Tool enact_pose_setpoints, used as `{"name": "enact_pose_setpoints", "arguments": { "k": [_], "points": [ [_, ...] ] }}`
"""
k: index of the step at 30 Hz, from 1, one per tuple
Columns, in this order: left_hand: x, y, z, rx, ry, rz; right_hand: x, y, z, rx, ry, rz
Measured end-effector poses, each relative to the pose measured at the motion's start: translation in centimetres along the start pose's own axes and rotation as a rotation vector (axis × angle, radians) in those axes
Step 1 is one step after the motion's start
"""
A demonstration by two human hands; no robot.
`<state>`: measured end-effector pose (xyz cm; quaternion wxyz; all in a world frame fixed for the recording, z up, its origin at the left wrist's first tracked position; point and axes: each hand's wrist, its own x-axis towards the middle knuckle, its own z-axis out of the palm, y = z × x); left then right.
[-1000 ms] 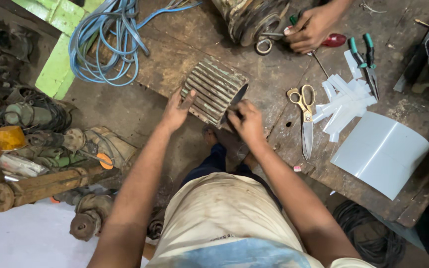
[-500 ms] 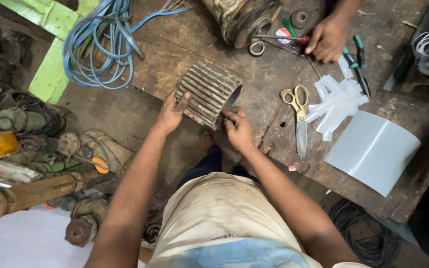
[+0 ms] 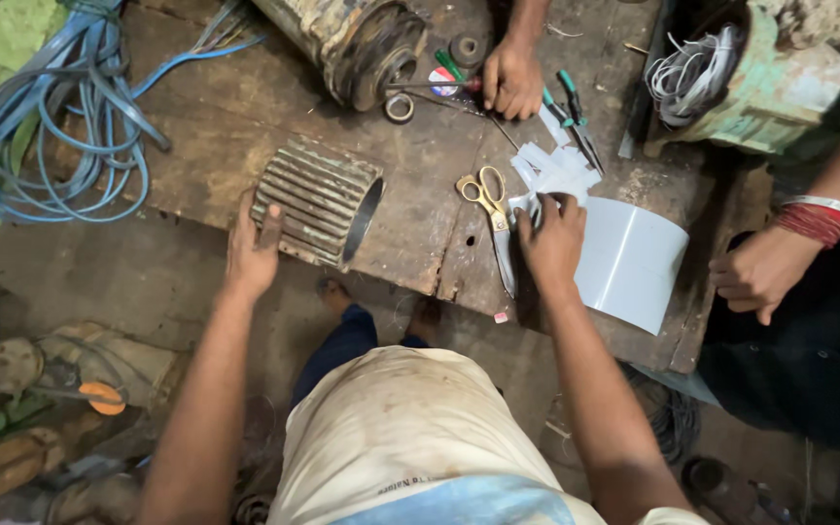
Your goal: The person cuts strips of white insulation tape using scissors and applies them to the grooves of a cylindrical motor component. They repeat this process, peeling backing and pressing the tape into place.
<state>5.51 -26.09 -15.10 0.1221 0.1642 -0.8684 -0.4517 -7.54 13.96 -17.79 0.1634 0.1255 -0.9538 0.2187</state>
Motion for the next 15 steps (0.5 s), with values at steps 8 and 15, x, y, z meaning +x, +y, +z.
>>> {"name": "enact_pose_setpoints", "arguments": {
  "k": [8,15],
  "points": [
    [-3.0,-0.5,0.8,0.128,0.169,-0.054,1.2,0.0,0.2,-0.224,-0.156,-0.116],
    [-5.8,-0.4,-1.6,0.040,0.305,-0.035,-0.1,0.2,-0.8,0.031,0.136,-0.109]
  ]
}}
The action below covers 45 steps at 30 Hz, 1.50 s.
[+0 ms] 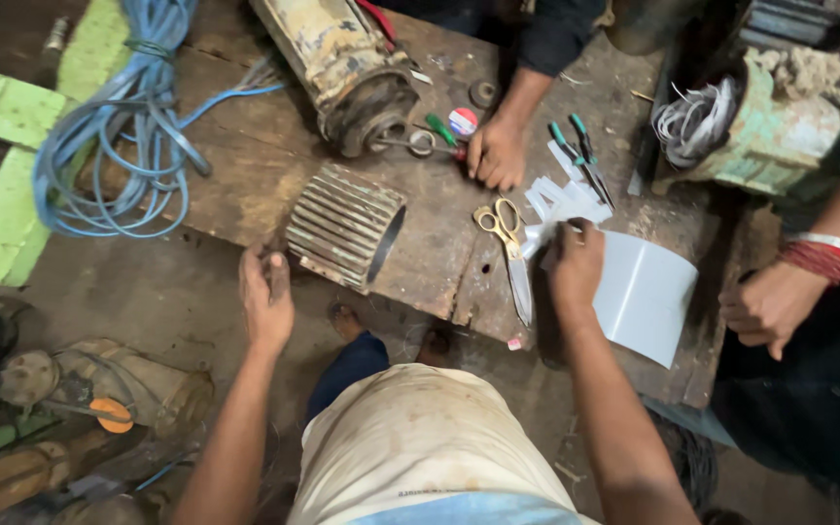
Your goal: The person cuts strips of white insulation tape using scissors and applies them to the grooves of a cylindrical motor component. They repeat this process, peeling backing and pressing the tape into place.
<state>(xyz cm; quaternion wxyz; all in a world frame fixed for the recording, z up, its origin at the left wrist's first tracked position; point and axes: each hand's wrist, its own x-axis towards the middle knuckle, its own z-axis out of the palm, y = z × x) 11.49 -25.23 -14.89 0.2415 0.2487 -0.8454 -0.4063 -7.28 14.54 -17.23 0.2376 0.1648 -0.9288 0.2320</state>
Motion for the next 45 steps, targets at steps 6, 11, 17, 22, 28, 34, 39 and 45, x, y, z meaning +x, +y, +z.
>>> {"name": "enact_pose_setpoints", "arguments": {
  "k": [6,11,17,22,28,34,39,45],
  "points": [
    [1.4,3.0,-3.3,-0.066,0.023,0.041,1.8,-1.0,-0.7,0.190,0.191,0.228],
    [6.7,7.0,-3.8,-0.019,0.033,0.372,4.3,-4.8,1.4,0.451,0.035,0.269],
    [16.3,10.5,-0.7,0.026,-0.163,0.680,6.2,-10.0,4.3,0.398,-0.109,0.190],
    [23.1,10.8,4.6,0.277,-0.395,0.905,6.9,-10.6,5.3,0.384,0.042,0.444],
    [27.5,8.9,9.1,0.557,-0.360,1.235,8.8,-7.3,5.6,0.267,0.081,0.576],
    [28.9,7.5,10.7,0.571,-0.316,1.309,10.6,-4.9,7.4,0.180,0.089,0.673],
    [29.5,7.5,11.2,0.618,-0.315,1.329,11.4,-6.6,7.2,-0.337,0.281,0.186],
    [29.4,7.8,11.4,0.640,-0.356,1.310,16.6,-12.6,9.6,0.127,-0.089,-0.260]
  ]
}}
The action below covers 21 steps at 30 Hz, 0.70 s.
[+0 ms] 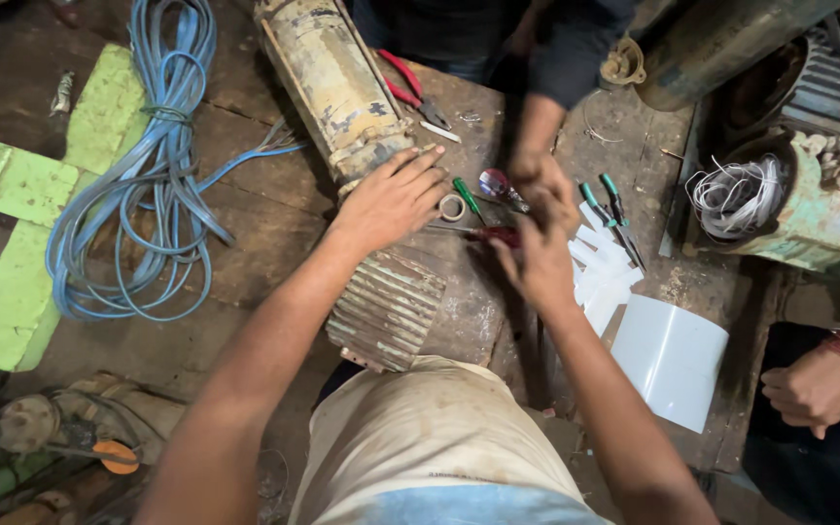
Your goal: The person cuts strips of white insulation tape using scissors and applies them to the grooves of a cylindrical motor component. They repeat this process, peeling backing and pressing the tape into place.
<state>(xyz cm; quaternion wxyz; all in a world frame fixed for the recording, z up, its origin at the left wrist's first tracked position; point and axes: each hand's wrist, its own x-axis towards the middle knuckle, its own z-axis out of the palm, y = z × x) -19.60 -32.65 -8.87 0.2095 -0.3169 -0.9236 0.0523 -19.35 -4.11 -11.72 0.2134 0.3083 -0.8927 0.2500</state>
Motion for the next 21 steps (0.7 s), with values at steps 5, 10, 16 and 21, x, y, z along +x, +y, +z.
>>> {"name": "enact_pose_setpoints", "arguments": {
  "k": [5,10,16,21],
  "points": [
    [0.1,0.4,0.2,0.104,0.002,0.032,3.4,0.1,2.5,0.030,-0.320,-0.148],
    [0.2,0.4,0.3,0.033,0.030,0.017,4.1,2.0,5.1,0.038,-0.462,-0.295],
    [1.1,-0.1,0.0,-0.030,0.055,-0.006,4.7,3.1,6.8,0.055,-0.519,-0.230],
    [1.9,-0.4,0.1,-0.042,0.027,0.010,5.2,4.1,6.8,0.096,-0.681,-0.130]
  ]
}}
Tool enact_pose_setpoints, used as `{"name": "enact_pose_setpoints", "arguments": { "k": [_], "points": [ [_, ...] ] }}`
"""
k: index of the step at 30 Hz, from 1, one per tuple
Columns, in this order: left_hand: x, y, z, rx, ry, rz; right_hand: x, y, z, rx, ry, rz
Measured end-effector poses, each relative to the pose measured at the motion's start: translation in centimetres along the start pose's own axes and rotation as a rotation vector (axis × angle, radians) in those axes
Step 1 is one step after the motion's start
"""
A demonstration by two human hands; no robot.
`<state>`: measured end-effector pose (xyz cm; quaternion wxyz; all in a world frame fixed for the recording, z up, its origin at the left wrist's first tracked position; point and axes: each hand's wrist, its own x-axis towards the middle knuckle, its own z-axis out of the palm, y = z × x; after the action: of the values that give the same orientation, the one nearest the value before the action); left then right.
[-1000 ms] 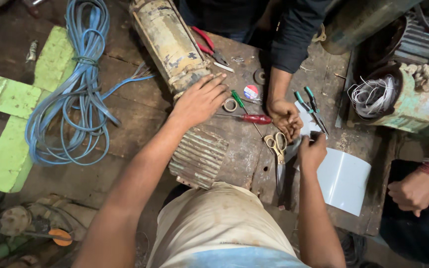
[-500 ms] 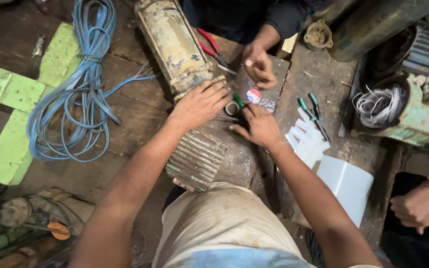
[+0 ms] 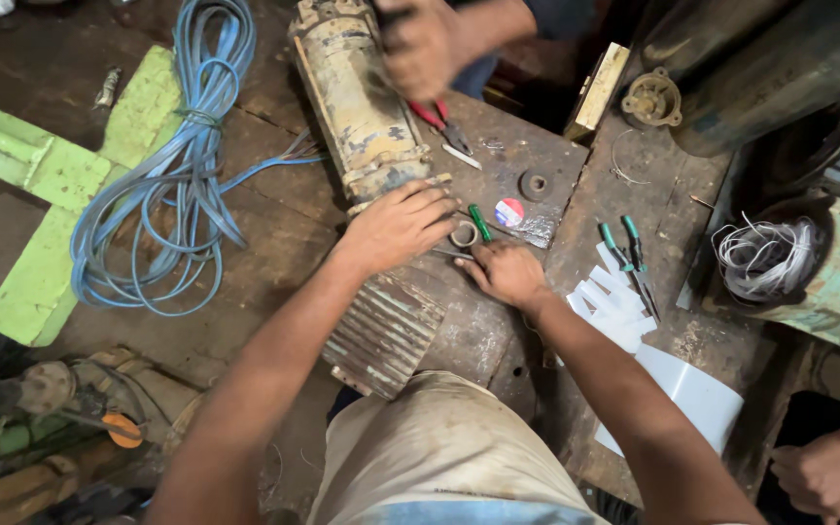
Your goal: The person cuts strips of white insulation tape using scissors and applies them to the grooves of a cylindrical motor component. They repeat this process, peeling backing and pressing the tape into place.
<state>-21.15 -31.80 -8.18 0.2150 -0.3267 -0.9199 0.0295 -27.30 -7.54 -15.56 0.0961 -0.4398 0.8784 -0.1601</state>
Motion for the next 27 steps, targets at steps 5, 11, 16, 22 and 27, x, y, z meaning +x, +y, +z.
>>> {"name": "enact_pose_setpoints", "arguments": {
  "k": [5,11,16,22,27],
  "points": [
    [0.7,-0.1,0.1,-0.017,0.006,0.006,0.7,2.6,-0.4,0.065,0.047,-0.334],
    [0.8,-0.6,-0.1,-0.039,0.019,0.011,1.7,3.7,0.2,0.063,-0.002,-0.315],
    [0.5,-0.8,-0.2,-0.017,0.022,0.017,1.9,3.4,0.6,0.015,-0.180,-0.094],
    [0.4,-1.1,-0.1,-0.029,0.001,0.013,2.2,3.6,0.9,-0.022,-0.106,-0.158],
    [0.7,-1.2,-0.1,0.007,0.020,-0.006,2.3,3.8,1.0,-0.011,-0.127,-0.143]
  ]
}}
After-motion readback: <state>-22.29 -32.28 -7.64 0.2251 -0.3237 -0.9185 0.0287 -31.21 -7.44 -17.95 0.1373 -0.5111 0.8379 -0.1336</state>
